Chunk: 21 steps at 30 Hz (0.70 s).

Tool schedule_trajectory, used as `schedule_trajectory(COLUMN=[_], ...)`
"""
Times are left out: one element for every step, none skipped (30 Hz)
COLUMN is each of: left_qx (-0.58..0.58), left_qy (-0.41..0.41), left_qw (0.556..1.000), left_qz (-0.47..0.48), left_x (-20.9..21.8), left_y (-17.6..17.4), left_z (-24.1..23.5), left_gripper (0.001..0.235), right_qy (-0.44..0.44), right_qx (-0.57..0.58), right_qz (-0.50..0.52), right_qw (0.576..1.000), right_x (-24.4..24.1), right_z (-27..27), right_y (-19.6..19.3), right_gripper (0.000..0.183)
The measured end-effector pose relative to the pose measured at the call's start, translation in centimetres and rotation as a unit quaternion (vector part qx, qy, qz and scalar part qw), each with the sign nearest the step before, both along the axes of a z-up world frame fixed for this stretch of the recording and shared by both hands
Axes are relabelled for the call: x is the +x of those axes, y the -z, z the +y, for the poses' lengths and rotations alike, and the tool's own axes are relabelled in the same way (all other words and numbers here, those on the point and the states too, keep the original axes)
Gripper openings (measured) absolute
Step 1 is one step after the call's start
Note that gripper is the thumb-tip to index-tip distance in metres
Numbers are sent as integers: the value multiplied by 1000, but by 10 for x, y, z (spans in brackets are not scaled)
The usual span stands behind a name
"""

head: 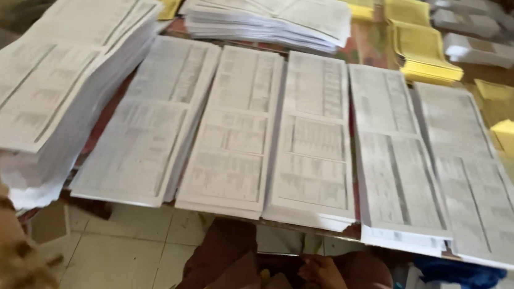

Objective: The person sits on the floor and sorts through stacks of printed papers on a low table. They pick up sheets, flip through them, and place them into separate piles, occasionally adjusting the stacks to keep them aligned.

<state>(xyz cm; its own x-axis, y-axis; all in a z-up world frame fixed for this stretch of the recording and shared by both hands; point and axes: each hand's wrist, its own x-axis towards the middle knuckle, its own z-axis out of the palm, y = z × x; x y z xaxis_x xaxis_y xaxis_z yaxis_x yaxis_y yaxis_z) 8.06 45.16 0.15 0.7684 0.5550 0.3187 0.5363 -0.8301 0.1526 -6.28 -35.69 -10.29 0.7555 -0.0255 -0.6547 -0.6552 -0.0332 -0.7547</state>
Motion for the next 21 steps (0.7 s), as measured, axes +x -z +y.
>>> schedule_trajectory(left_qx=[1,3,4,2,-88,-176,-178,-181,-183,-185,-247,-307,-306,-264,-221,-221,-173,-126,-123,-105,-89], left_qy=[9,38,65,71,155,240,243,284,326,330,321,310,313,301,286,286,293,301,300,299,299], left_qw=[1000,974,901,900,888,862,861,865,866,864,868,868,867,896,922,923,930,936,936,939,942], left_qz=[-1,-221,-430,-431,-423,-410,-409,-371,-333,-333,-287,-238,-239,-189,-136,-135,-134,-133,-135,-132,-127], left_x=[-15,-26,-41,-35,-34,-33,-23,-13,-1,6,13,19,19,18,14,16,18,19,20,21,18], left_y=[12,-13,-76,-74,-71,-67,-44,-20,3,16,29,43,41,39,38,42,46,49,48,47,47], left_z=[-69,-141,-207,-241,-274,-307,-317,-328,-339,-347,-354,-361,-368,-375,-381,-383,-383,-383,-384,-384,-387], left_gripper=[7,36,69,69,60,53,53,42,32,32,26,21,21,21,22,22,22,23,23,24,25], right_qy=[9,9,7,13,0,-14,-10,10,32,36,45,54,56,66,75,75,73,72,71,66,62], right_qx=[1,6,10,10,5,0,-1,20,40,39,38,36,36,41,45,46,35,24,27,29,31], right_qz=[-1,-4,-6,-7,-18,-29,-29,-21,-15,-16,-19,-21,-23,-11,3,3,0,-4,-6,-16,-23], right_qw=[1000,1000,1000,1000,1000,999,1000,1000,999,998,998,998,998,997,996,996,997,997,997,997,997], right_x=[1,2,4,6,6,5,5,6,7,7,7,6,7,7,5,5,7,8,10,12,11], right_z=[-1,-1,-2,-2,-3,-3,-2,-2,-1,-2,-3,-4,-5,-5,-6,-4,-2,0,2,4,4], right_y=[3,5,8,10,13,16,18,20,21,23,25,26,27,27,27,23,19,15,12,8,5], right_gripper=[46,45,45,45,35,30,30,26,23,23,23,23,23,27,32,32,30,29,29,23,18])
